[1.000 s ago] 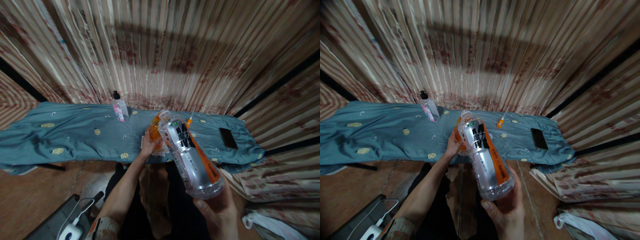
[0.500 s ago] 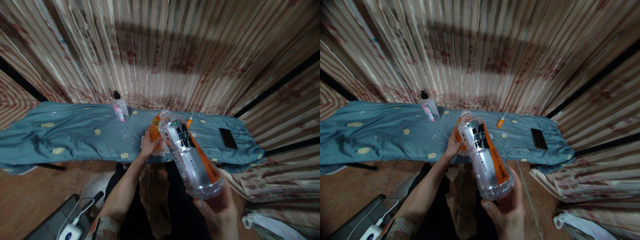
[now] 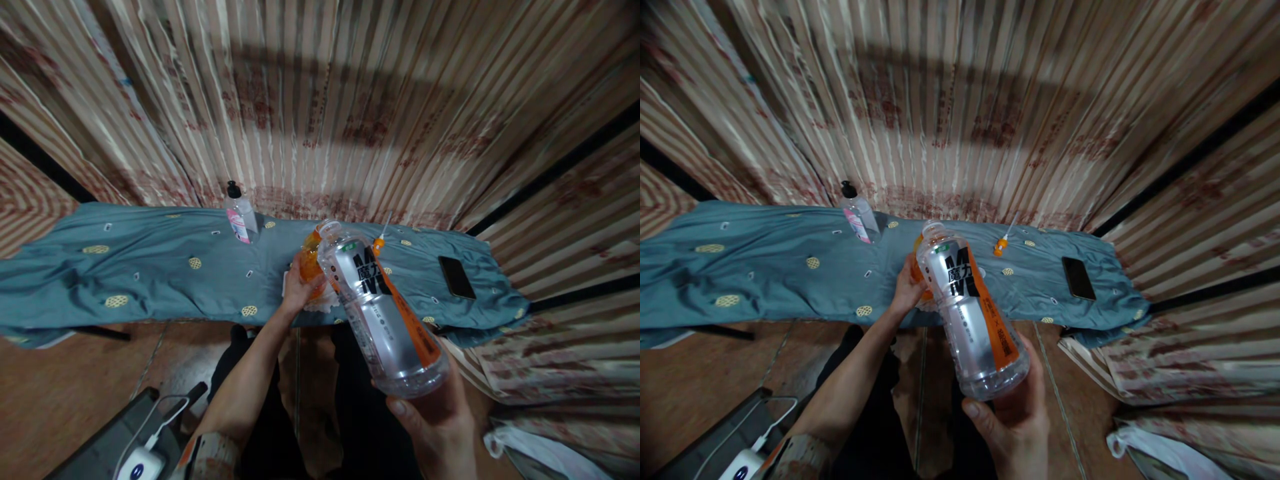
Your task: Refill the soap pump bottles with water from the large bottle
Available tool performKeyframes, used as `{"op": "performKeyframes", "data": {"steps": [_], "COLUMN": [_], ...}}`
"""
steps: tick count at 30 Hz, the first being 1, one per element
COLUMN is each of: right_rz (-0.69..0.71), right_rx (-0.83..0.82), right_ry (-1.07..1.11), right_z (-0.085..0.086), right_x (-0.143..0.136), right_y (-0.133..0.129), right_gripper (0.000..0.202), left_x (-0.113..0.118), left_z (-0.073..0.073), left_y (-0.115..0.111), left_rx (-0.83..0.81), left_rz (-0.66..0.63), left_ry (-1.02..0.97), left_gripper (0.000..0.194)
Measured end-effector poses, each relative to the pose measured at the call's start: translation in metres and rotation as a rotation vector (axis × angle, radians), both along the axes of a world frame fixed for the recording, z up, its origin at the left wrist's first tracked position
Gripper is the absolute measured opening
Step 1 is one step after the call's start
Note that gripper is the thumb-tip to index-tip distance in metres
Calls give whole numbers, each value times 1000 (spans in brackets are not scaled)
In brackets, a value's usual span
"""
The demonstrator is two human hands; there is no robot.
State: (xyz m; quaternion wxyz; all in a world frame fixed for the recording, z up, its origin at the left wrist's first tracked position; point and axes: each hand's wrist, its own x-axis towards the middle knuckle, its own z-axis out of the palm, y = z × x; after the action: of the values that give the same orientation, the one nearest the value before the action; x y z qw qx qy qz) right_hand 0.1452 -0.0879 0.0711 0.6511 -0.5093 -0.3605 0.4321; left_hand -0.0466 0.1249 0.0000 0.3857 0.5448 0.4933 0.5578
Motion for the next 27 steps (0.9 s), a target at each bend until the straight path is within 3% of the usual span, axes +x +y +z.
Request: {"op": "performKeyframes", "data": {"steps": [27], "right_rz": [10], "right_rx": [18], "right_ry": [8], "right_z": [3], "right_x": [-2], "right_y": [1], "right_gripper": [86], "left_x": [1], "left_z": [3], "left_y": [-1], "left_rx": [13], "left_rz": [-7], "left_ry": [-13], "left_gripper": [65]}}
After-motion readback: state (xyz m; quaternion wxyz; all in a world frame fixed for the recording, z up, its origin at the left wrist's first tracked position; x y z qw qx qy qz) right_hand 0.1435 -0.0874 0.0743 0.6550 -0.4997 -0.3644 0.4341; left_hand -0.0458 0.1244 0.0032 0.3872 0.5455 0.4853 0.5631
